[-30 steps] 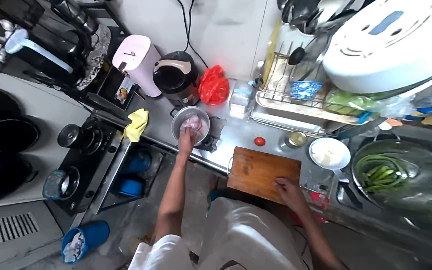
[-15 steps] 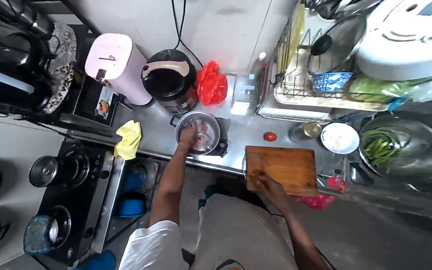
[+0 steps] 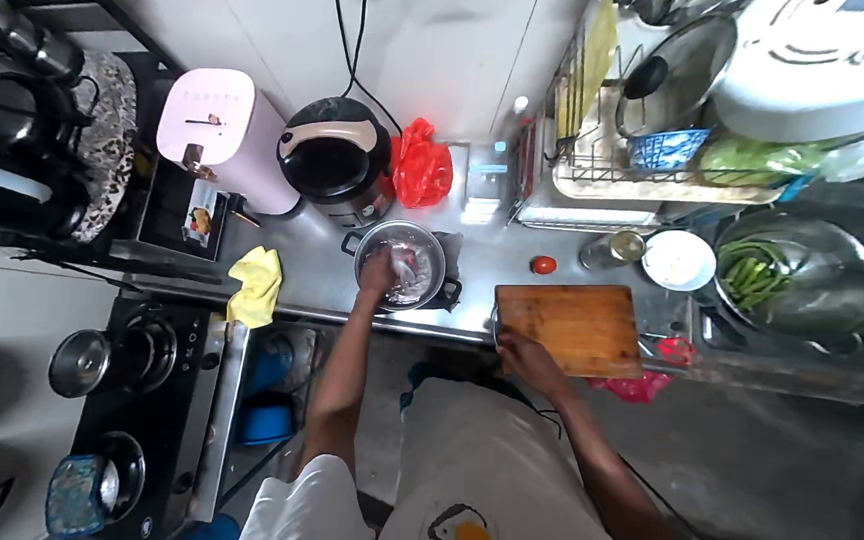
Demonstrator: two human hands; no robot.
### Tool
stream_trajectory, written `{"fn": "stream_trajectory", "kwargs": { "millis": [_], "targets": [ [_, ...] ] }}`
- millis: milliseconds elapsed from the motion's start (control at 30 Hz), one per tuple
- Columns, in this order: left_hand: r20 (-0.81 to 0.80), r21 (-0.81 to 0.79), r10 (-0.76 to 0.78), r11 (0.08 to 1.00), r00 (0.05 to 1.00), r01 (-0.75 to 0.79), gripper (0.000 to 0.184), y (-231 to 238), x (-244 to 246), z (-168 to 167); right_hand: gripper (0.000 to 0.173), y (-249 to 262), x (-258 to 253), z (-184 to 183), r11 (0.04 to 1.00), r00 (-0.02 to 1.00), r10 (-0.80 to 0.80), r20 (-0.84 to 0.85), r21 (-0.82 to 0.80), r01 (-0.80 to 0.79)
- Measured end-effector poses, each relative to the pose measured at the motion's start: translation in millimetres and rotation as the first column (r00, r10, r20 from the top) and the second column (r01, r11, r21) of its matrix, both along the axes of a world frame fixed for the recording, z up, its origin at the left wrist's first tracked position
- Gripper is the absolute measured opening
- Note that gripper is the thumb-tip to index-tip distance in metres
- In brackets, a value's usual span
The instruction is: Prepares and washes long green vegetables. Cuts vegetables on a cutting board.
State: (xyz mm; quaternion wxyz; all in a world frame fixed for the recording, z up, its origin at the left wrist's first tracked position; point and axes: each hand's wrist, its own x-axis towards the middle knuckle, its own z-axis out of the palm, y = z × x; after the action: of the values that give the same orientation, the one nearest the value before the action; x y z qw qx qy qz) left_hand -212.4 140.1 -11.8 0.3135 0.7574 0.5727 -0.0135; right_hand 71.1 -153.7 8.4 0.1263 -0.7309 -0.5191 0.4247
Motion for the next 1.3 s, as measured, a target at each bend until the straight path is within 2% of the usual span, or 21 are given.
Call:
{"fn": "stream_trajectory", "kwargs": {
  "millis": [33,100,167,233,267,333,467,667,767,900,1000,1133,1200,1300],
  "targets": [
    [0.027,0.04,0.015,0.999,1.0,-0.016,0.057,-6,3,3,0.04,1,0,0,1.0,1.0,0.007,0.006,0.007,-0.007],
    [0.091,0.012,-0.002,1.0,0.996,0.001,0.066,-17,6,4,0.04,2,0,0,1.0,1.0,0.011,0.011,0.009,-0.011],
    [0.053,-0.038,-0.05,0.998,0.997,0.052,0.085,-25,6,-6,0.04,0,0,-1,1.0,1.0,0.013,0.011,-0.008,-0.012],
    [-0.034,-0.022,-0.071,0.997,0.997,0.07,0.101,-29,6,-17,0.041,-1,0,-2,0.999,1.0,0.02,0.007,-0.025,-0.02],
    [-0.052,0.014,-0.057,0.998,0.997,0.057,0.1,-30,7,-18,0.041,-2,0,-3,0.999,1.0,0.02,0.005,-0.035,-0.02],
    [-0.052,0.056,-0.009,0.998,0.999,0.012,0.084,-27,8,-17,0.041,-4,0,-3,0.998,1.0,0.023,0.012,-0.054,-0.022],
    [0.01,-0.077,0.049,0.996,0.999,-0.048,0.067,-2,3,-19,0.041,-12,1,-2,0.999,0.999,0.029,0.029,-0.029,-0.028],
    [0.245,-0.282,0.116,0.959,0.963,-0.043,0.059,21,-16,-17,0.041,-25,6,-11,1.0,1.0,0.012,0.029,-0.015,-0.012],
    [0.282,-0.345,0.1,0.939,0.954,0.003,0.056,22,-17,-15,0.041,-27,8,-12,1.0,1.0,0.006,0.018,-0.019,-0.006],
    [0.177,-0.249,-0.018,0.967,0.984,0.062,0.051,22,-10,-21,0.041,-26,8,-9,0.999,0.999,0.021,0.025,-0.044,-0.02],
    [0.112,-0.147,-0.024,0.988,0.993,0.04,0.052,20,-3,-18,0.041,-25,7,-4,0.998,1.0,0.026,0.017,-0.058,-0.025],
    [0.184,-0.048,0.036,0.998,0.982,-0.027,0.059,8,4,-3,0.04,-28,7,-5,0.998,1.0,0.014,0.018,-0.057,-0.013],
    [0.22,-0.039,0.03,0.999,0.975,-0.022,0.062,0,6,-3,0.04,-29,7,-5,0.998,1.0,0.009,0.022,-0.059,-0.007],
    [0.149,-0.08,-0.032,0.996,0.988,0.045,0.06,-7,13,-17,0.04,-31,6,0,0.998,1.0,-0.005,0.02,-0.056,0.006]
  ]
}}
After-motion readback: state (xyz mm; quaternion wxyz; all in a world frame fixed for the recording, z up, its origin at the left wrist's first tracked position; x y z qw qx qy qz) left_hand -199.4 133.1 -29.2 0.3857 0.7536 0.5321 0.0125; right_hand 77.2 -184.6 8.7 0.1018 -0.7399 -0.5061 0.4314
